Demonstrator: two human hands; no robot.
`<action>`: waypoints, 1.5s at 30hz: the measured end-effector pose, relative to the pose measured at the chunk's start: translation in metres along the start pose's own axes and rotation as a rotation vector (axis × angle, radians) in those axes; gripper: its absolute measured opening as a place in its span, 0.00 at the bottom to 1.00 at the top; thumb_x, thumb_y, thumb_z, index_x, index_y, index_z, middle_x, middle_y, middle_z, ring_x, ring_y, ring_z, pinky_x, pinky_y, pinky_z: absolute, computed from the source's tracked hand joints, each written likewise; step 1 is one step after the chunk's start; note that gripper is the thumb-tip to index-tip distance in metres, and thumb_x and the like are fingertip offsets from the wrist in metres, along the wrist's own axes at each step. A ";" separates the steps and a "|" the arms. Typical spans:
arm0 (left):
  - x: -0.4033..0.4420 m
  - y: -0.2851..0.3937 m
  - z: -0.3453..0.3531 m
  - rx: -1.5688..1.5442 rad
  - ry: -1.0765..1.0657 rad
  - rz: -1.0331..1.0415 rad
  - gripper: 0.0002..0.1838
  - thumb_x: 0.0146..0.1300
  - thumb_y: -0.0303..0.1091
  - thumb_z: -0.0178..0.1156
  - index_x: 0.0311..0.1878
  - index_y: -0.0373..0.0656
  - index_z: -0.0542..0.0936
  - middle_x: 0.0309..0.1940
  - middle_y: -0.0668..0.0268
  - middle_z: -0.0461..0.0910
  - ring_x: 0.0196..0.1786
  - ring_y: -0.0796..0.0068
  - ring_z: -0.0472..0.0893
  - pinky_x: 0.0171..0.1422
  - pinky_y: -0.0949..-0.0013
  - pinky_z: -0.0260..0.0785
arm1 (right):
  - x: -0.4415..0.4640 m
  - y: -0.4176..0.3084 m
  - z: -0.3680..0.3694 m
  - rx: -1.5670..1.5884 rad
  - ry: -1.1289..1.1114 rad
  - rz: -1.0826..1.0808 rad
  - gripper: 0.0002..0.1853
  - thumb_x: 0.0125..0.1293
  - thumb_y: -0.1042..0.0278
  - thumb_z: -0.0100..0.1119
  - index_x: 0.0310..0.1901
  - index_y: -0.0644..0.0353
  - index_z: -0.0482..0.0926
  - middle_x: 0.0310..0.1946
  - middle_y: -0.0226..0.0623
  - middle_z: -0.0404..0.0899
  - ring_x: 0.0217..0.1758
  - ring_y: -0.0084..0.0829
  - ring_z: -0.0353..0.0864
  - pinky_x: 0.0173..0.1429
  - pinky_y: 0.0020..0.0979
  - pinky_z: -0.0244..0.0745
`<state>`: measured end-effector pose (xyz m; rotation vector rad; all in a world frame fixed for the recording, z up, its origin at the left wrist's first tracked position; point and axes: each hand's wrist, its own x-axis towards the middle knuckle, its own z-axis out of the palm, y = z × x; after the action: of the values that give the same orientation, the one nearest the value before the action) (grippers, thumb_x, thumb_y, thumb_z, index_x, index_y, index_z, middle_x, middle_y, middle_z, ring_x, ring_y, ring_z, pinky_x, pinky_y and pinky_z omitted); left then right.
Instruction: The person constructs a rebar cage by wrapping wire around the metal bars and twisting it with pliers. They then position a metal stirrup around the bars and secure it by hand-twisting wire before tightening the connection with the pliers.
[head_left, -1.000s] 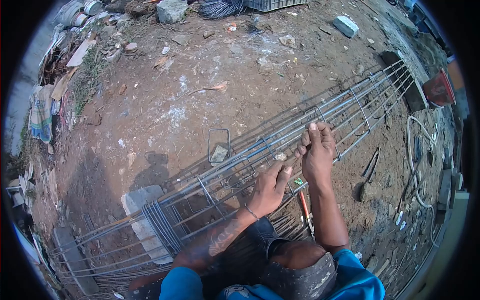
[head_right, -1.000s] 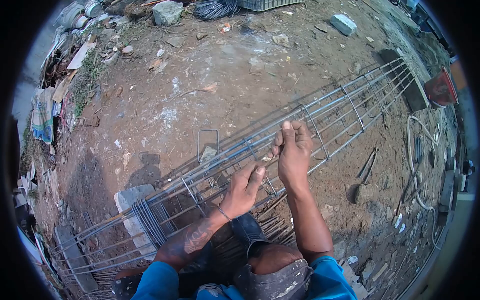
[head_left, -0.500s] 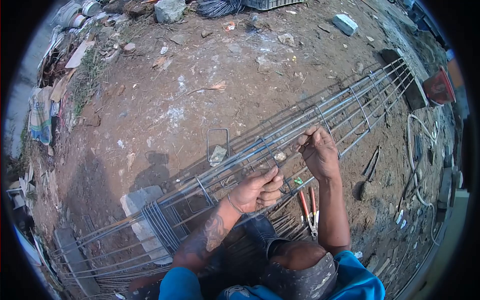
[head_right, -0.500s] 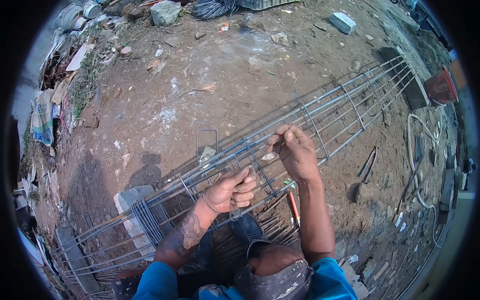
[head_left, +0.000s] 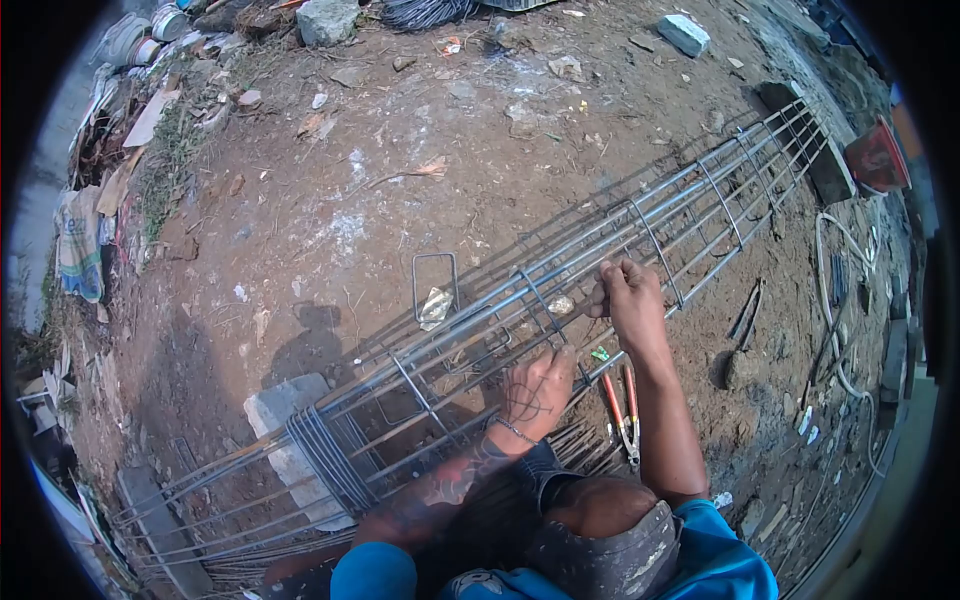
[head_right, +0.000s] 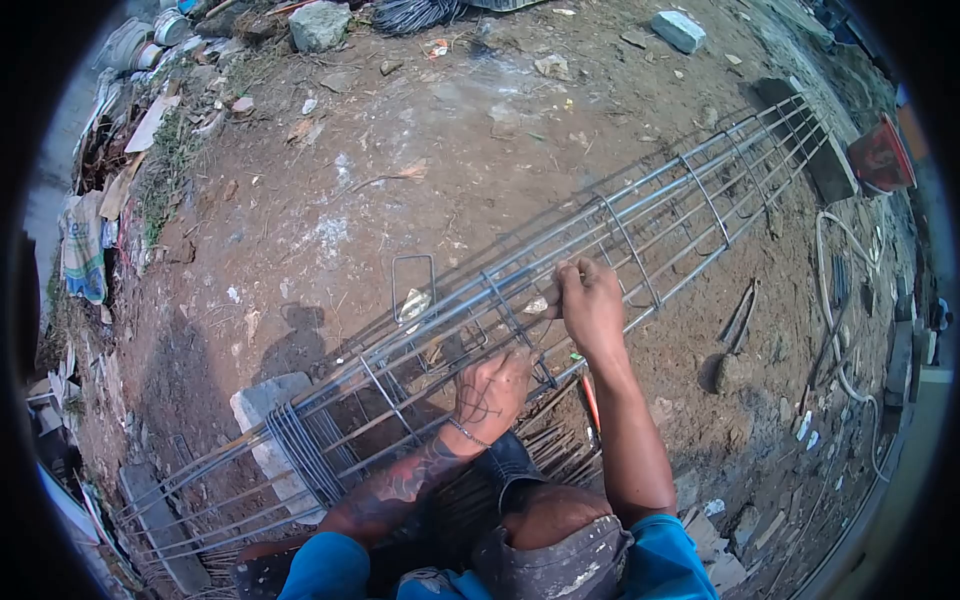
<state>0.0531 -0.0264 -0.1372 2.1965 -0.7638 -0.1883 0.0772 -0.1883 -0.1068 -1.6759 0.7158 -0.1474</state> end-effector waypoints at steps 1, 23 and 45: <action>0.002 0.001 0.001 -0.052 -0.049 -0.035 0.06 0.59 0.28 0.58 0.37 0.36 0.78 0.25 0.52 0.77 0.28 0.49 0.79 0.29 0.57 0.70 | 0.002 0.003 -0.001 0.000 -0.002 -0.001 0.12 0.68 0.69 0.47 0.30 0.67 0.72 0.18 0.33 0.73 0.17 0.24 0.74 0.21 0.25 0.71; 0.075 -0.073 -0.048 -0.179 0.312 -0.239 0.11 0.59 0.32 0.56 0.41 0.37 0.80 0.38 0.53 0.79 0.43 0.58 0.78 0.50 0.63 0.68 | 0.014 -0.006 -0.020 -0.601 -0.407 -0.292 0.08 0.63 0.76 0.49 0.42 0.66 0.73 0.19 0.47 0.76 0.24 0.45 0.79 0.33 0.39 0.71; 0.133 -0.120 -0.003 -0.982 -0.341 -0.784 0.12 0.59 0.32 0.62 0.39 0.32 0.82 0.36 0.60 0.82 0.40 0.73 0.79 0.47 0.73 0.69 | 0.029 -0.002 -0.003 -0.564 -0.483 -0.141 0.11 0.57 0.77 0.51 0.42 0.68 0.77 0.27 0.57 0.79 0.35 0.51 0.81 0.40 0.42 0.74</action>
<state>0.2172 -0.0407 -0.2081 1.3882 0.1098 -1.0915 0.0998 -0.2060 -0.1126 -2.1874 0.2780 0.3859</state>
